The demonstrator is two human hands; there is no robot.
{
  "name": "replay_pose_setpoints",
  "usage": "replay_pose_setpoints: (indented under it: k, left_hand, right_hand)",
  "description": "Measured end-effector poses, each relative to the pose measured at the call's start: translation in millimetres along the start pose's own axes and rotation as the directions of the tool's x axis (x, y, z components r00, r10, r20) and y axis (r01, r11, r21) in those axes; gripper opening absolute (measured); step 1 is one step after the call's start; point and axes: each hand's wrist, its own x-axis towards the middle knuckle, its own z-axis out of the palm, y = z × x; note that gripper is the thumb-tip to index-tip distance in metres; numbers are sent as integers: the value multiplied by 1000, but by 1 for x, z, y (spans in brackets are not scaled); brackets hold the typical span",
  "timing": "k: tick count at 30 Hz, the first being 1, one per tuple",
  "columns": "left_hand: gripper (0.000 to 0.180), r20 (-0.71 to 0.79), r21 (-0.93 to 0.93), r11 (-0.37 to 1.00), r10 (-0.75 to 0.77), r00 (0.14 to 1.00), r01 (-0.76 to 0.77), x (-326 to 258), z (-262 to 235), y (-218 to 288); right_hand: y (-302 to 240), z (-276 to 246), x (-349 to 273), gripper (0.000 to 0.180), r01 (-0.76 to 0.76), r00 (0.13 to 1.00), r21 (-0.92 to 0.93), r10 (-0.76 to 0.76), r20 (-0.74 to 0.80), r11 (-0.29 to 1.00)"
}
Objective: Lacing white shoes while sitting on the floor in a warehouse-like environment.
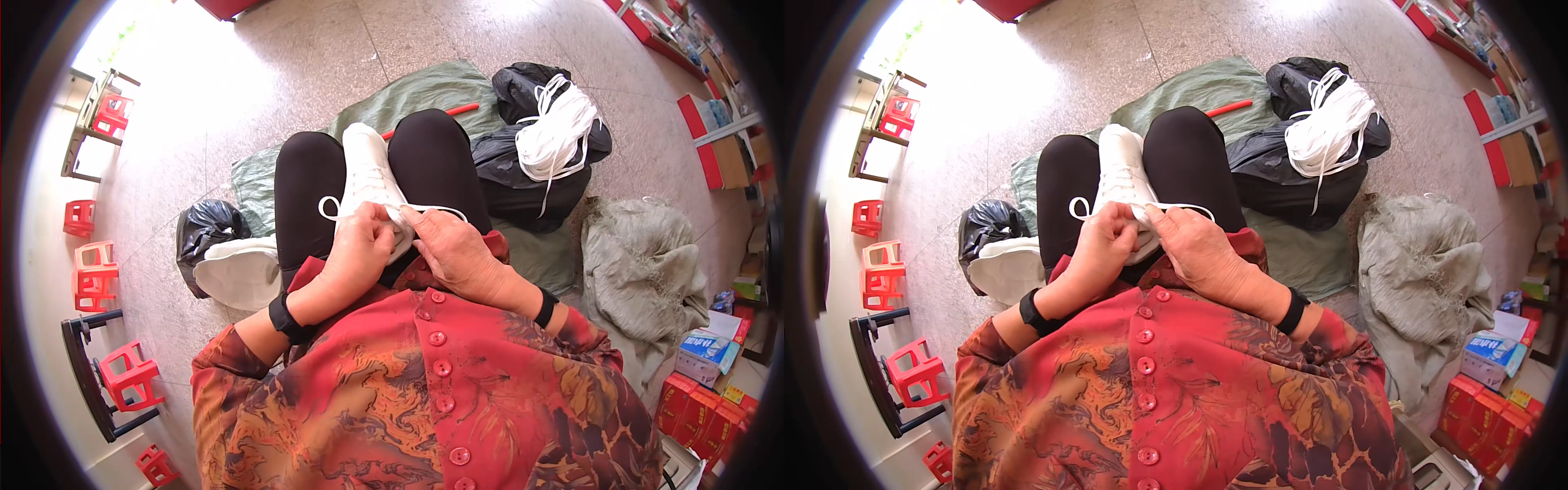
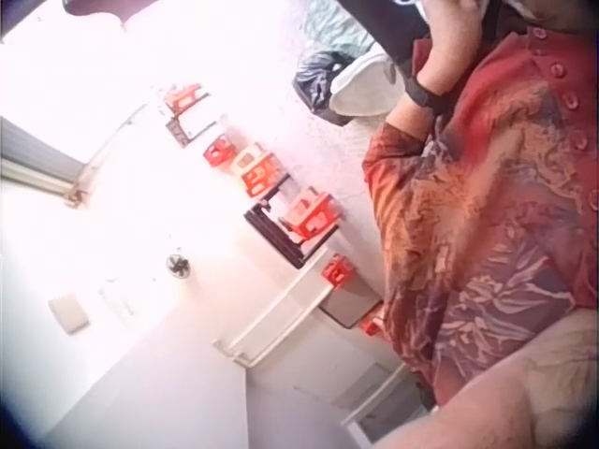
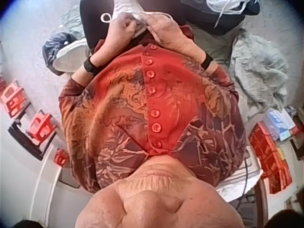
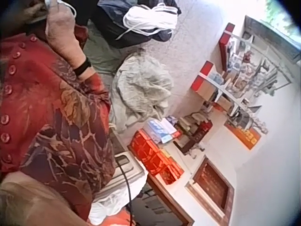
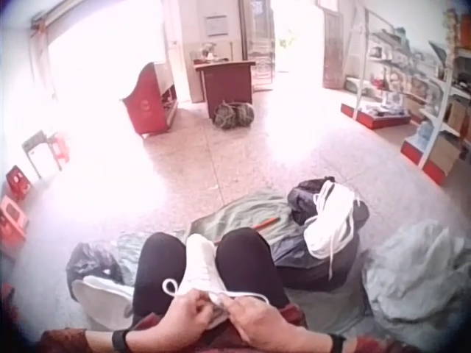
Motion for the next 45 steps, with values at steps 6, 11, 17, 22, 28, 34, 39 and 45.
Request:
replay_pose_setpoints:
  k: [6, 11, 17, 22, 28, 34, 39, 45]
  left_hand:
    - [12, 66, -158, 983, -82, 994, 92, 8, 10, -14]
    - [16, 115, 20, 1000, 5, 993, -8, 6, -8, -1]
    - [8, 723, -521, 824, 566, 397, -225, -14, -86, 134]
    - [22, 173, 38, 888, 446, 878, -459, -8, -85, 100]
    - [21, 18, 444, 803, 435, 900, -397, -4, -77, 9]
    - [16, -53, 218, 946, 257, 965, -240, -1, -64, -3]
    - [9, -74, -82, 990, 108, 991, -114, 2, -63, -9]
    - [15, -30, 105, 960, 262, 965, -258, 15, -65, -5]
  right_hand:
    - [-5, -5, 5, 50, 28, 999, 29, -29, 25, 999]
    - [-3, -11, 11, 53, 11, 1000, -6, -11, 27, 1000]
    - [-35, -33, 35, 41, 216, 965, 389, -257, 55, 896]
    - [-41, -36, 27, 22, -167, 957, 683, -49, 286, 711]
    - [-27, -36, 10, 25, -245, 953, 653, 54, 299, 717]
    - [-26, -35, 6, 20, -286, 951, 710, 99, 293, 643]
    - [-8, -57, -17, 29, -50, 976, 564, 161, -149, 824]
    - [-17, -78, -16, 48, -353, 897, 814, 414, 154, 461]
